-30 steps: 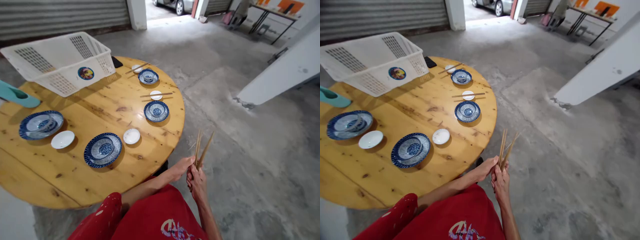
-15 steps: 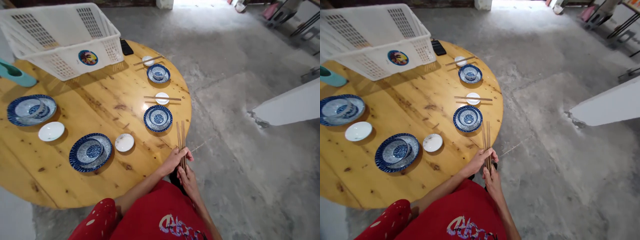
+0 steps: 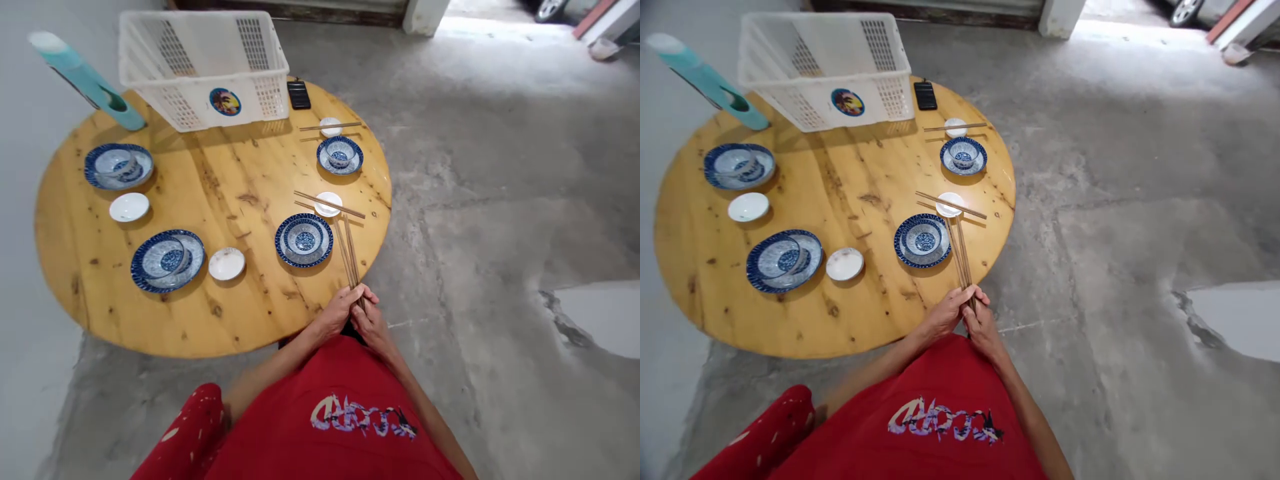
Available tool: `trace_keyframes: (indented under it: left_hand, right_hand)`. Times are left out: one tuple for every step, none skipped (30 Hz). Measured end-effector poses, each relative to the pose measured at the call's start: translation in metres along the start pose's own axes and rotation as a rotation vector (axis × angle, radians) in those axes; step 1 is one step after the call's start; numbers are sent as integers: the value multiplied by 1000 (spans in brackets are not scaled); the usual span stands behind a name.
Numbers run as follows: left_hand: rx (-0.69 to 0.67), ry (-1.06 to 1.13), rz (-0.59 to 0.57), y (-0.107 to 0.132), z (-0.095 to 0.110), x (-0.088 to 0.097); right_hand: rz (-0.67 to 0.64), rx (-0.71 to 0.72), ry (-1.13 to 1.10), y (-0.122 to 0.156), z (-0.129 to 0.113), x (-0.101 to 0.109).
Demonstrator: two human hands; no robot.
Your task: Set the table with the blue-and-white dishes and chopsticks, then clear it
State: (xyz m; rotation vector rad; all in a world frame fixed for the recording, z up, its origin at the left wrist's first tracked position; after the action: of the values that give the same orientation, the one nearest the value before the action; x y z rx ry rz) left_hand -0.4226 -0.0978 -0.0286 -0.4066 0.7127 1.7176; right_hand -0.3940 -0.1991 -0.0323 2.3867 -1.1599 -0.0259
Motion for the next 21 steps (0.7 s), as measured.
trace_keyframes:
  left_hand:
    - [-12,10,26,-7,-5,-10]
    - [-27,24,58,-14,-10,-19]
    - [-44,42,96,-22,-14,-26]
    - [-65,62,140,-28,-16,-31]
    - [-95,79,191,-34,-16,-35]
    - [-138,91,247,-40,-15,-37]
    - [-193,98,307,-44,-13,-37]
    - [-251,101,367,-47,-10,-36]
    - [-302,103,422,-49,-6,-34]
    - [-338,111,468,-50,-3,-32]
    - [-357,127,504,-51,0,-30]
    - [-357,148,530,-53,2,-29]
    - [-345,170,551,-55,4,-27]
    - [-329,192,571,-58,5,-25]
    - [-314,211,589,-62,6,-23]
    - [-305,226,606,-67,8,-21]
    - [-302,240,621,-73,9,-19]
    - [-305,253,633,-80,11,-16]
    - [-315,265,642,-88,13,-13]
    - [-325,277,647,-96,15,-10]
    - [-333,288,651,-104,17,-6]
  right_hand:
    - [-31,-6,7,-4,1,14]
    - [-54,-21,12,-8,3,26]
    - [-68,-38,19,-11,5,37]
    - [-74,-49,28,-14,8,48]
    - [-72,-52,41,-17,9,59]
    - [-59,-47,56,-22,10,69]
    - [-38,-34,72,-28,9,80]
    - [-14,-11,97,-37,6,91]
    - [13,27,138,-48,2,101]
    - [43,83,196,-62,-4,111]
    - [77,157,269,-78,-11,119]
    - [108,241,353,-96,-19,125]
    - [138,324,436,-115,-27,129]
    - [165,394,513,-134,-35,130]
    - [185,446,581,-154,-42,129]
    - [201,482,645,-173,-48,126]
    - [210,502,707,-190,-53,122]
    - [212,509,768,-206,-58,117]
    - [210,506,829,-220,-61,111]
    - [202,493,890,-233,-64,105]
    - [190,477,952,-244,-67,98]
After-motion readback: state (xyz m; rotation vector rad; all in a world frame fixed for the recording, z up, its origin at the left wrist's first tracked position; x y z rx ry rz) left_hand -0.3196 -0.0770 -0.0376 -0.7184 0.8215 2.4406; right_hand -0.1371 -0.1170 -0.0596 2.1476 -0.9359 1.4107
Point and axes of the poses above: each hand's wrist, its own y-axis away from the middle knuckle, its own x-axis out of the back of the hand, z = x × y, the point moved 2 cm from there along -y, towards the middle knuckle, and after that the axes turned 12 degrees about -x, right-handed, at the moved point
